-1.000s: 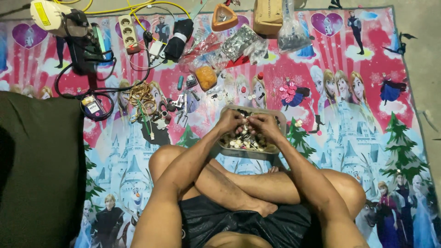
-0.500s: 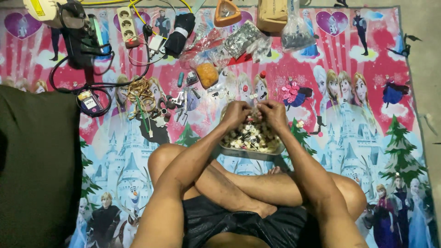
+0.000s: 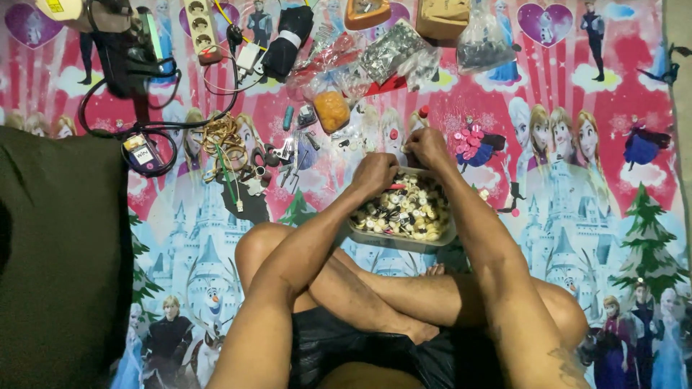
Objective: The person sorts small decorative components by picking them out of a container and placing them onto a bed, separating pink components from white components. The person uses both hands to manipulate the components, occasionally shifting the container.
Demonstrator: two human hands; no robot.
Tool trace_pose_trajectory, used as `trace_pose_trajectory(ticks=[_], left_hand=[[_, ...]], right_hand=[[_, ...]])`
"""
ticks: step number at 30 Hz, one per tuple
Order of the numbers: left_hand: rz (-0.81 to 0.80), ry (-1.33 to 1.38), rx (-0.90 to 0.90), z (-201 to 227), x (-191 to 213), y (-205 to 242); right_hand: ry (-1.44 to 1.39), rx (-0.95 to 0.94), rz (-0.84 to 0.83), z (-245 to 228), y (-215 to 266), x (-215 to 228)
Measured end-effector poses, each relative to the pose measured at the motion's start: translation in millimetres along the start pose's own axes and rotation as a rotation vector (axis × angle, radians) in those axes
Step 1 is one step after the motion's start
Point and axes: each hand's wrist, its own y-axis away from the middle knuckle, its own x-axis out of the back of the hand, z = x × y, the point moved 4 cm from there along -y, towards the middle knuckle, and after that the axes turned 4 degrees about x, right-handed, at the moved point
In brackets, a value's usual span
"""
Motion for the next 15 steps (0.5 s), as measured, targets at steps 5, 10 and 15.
trace_pose_trajectory(ticks=[5, 10, 15], left_hand=[[-0.086, -0.093, -0.022, -16, -20, -4], [-0.188, -0.144, -0.031, -32, -56, 8], [-0.110, -0.382, -0.241, -6, -55, 51]], right_hand=[[-0.057, 0.091, 0.119, -1, 26, 28], [-0.222, 0.166, 0.146, -34, 106, 58], [0.024, 0.039, 0.076, 33, 140, -2]])
